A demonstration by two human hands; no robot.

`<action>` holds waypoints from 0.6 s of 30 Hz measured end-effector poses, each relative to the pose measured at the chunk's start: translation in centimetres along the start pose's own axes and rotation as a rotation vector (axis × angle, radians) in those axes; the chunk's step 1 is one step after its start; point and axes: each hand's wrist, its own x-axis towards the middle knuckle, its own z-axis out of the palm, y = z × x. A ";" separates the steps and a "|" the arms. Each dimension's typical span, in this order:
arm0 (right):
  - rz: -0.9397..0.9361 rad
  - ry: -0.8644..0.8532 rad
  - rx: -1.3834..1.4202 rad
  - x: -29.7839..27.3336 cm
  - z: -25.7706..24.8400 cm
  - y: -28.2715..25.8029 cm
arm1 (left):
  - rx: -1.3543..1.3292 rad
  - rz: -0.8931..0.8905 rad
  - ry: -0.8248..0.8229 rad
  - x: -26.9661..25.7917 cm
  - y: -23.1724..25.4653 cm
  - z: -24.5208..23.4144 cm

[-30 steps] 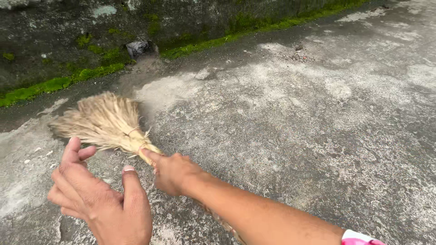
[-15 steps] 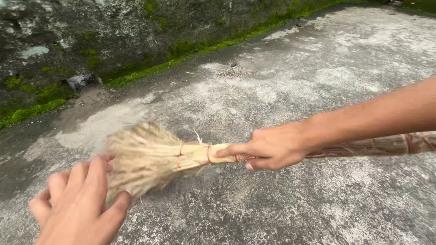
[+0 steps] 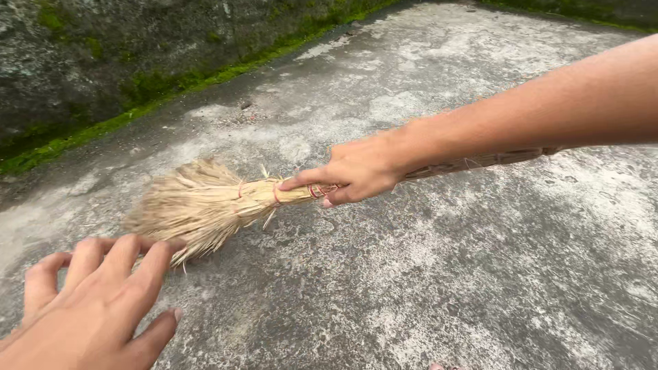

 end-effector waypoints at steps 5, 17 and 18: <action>-0.353 -0.020 0.009 -4.0 6.6 5.1 | -0.248 0.032 -0.192 2.8 6.4 -9.0; 0.102 0.139 0.590 -4.7 4.7 4.8 | -0.525 0.137 -0.439 9.6 20.9 -16.3; 0.140 0.139 0.688 -5.4 5.1 5.0 | -0.549 0.156 -0.416 10.2 21.7 -16.4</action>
